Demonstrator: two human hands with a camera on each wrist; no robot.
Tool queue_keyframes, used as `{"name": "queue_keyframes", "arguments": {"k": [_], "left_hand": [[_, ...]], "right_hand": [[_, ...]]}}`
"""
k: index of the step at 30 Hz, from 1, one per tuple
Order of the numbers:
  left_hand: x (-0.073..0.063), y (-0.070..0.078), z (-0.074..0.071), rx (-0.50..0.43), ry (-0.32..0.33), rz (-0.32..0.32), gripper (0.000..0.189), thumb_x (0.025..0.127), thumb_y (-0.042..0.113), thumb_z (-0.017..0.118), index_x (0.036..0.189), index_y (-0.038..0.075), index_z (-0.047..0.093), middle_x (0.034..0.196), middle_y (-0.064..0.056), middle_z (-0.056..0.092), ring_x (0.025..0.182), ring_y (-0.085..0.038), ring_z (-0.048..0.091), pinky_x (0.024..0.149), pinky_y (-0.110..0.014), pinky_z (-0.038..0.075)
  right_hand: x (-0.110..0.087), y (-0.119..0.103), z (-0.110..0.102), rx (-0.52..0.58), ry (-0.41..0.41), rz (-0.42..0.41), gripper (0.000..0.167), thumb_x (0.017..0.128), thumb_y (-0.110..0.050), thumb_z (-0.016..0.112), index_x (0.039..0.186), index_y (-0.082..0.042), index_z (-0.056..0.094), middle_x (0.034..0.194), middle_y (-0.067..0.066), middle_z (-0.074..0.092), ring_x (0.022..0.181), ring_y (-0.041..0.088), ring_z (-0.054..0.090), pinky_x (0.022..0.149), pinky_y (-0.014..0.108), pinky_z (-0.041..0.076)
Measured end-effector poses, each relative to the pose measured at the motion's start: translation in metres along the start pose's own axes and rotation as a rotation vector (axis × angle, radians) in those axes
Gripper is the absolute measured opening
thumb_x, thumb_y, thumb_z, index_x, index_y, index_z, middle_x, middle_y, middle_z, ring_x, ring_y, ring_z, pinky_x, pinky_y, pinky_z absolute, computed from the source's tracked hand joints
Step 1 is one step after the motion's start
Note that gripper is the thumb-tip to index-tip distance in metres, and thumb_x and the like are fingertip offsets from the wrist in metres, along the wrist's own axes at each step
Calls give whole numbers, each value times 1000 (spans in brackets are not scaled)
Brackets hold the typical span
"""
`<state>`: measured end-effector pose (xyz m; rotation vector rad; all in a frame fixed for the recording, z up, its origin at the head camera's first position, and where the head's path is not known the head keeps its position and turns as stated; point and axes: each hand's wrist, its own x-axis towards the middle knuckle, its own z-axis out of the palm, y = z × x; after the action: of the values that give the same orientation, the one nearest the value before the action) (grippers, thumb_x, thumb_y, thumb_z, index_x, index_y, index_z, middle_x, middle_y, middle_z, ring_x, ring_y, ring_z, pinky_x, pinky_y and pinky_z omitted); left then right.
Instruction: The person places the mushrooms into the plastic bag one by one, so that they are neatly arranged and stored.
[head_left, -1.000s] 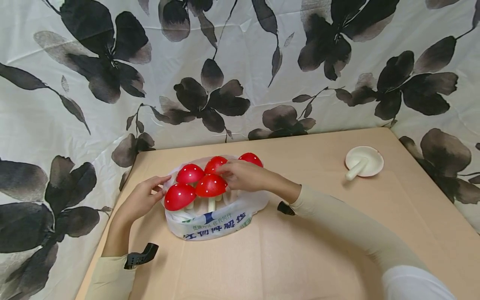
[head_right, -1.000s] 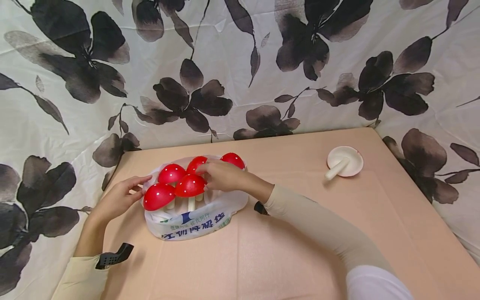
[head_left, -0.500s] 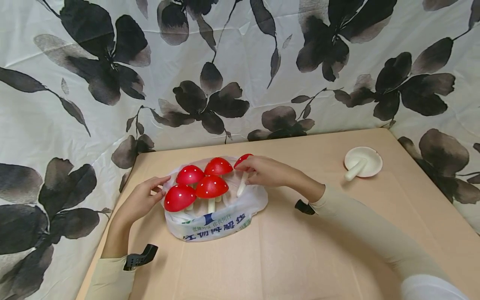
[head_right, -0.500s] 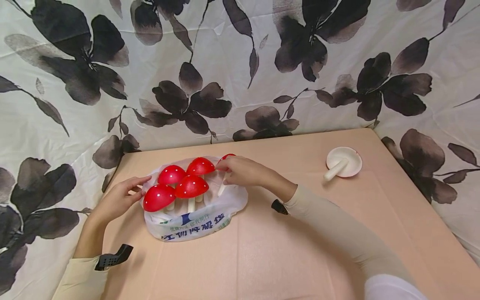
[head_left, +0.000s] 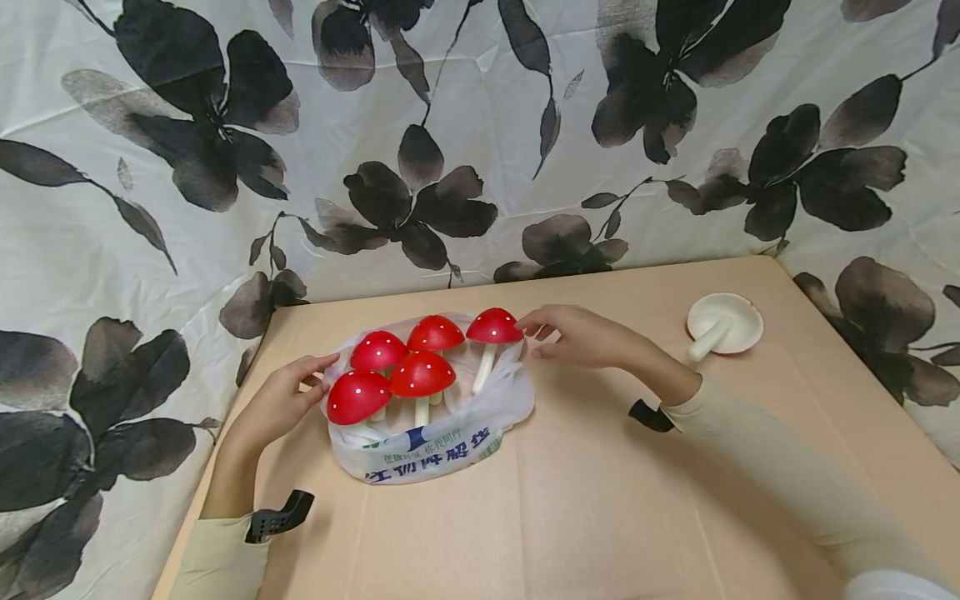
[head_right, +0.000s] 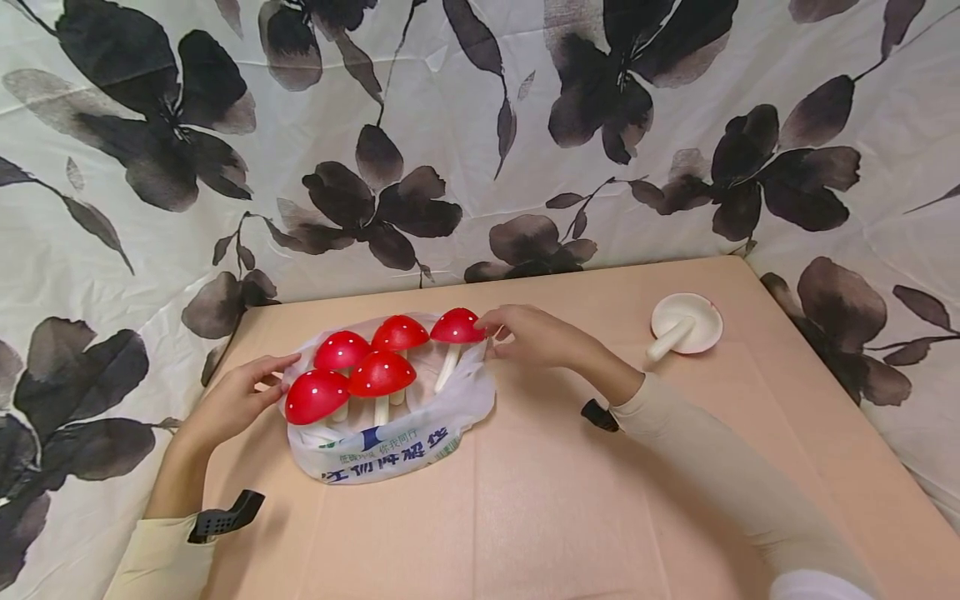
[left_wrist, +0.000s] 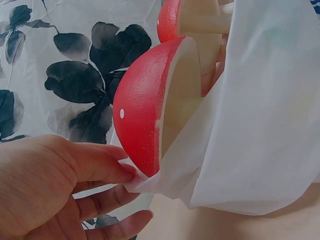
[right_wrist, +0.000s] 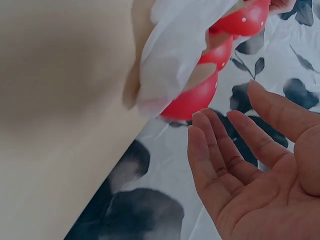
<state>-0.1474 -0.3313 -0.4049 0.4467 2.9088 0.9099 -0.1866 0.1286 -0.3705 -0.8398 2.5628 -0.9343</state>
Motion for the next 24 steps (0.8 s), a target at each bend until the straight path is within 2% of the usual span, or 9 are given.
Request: {"name": "queue_keyframes", "arguments": {"k": [8,16,20,24], "left_hand": [[-1,-2,0,0,-4,-2,48,94,-1,63,142,-1,56,121,-22,65,102,-36,64,73,-23,54],[0,-3,-1,-6,-10,-6,49,95,-2,62,143,-1,55,122,-22,65,102,-36,63,73,-22,55],[-1,-4,-1,-6,-10,-3,48,94,-2,63,142,-1,56,122,-23,64,101,-36,63,73,-22,55],[-3,-5,-1,-1,-12,6,48,94,-2,63,142,-1,56,121,-21,65,101,-34,63,73,-22,55]], "right_hand": [[-23,24,-16,11,63,13,47,95,-4,69,140,-3,58,129,16,65,120,33,62,99,52,51],[-45,38,-30,39,116,62,47,95,-9,69,140,-2,57,129,15,66,119,33,63,100,52,50],[-56,44,-36,15,144,62,48,94,-10,72,139,1,58,127,14,68,117,33,64,100,53,49],[-69,50,-41,-13,160,99,51,93,-14,74,139,0,58,123,13,68,114,32,65,97,50,51]]}}
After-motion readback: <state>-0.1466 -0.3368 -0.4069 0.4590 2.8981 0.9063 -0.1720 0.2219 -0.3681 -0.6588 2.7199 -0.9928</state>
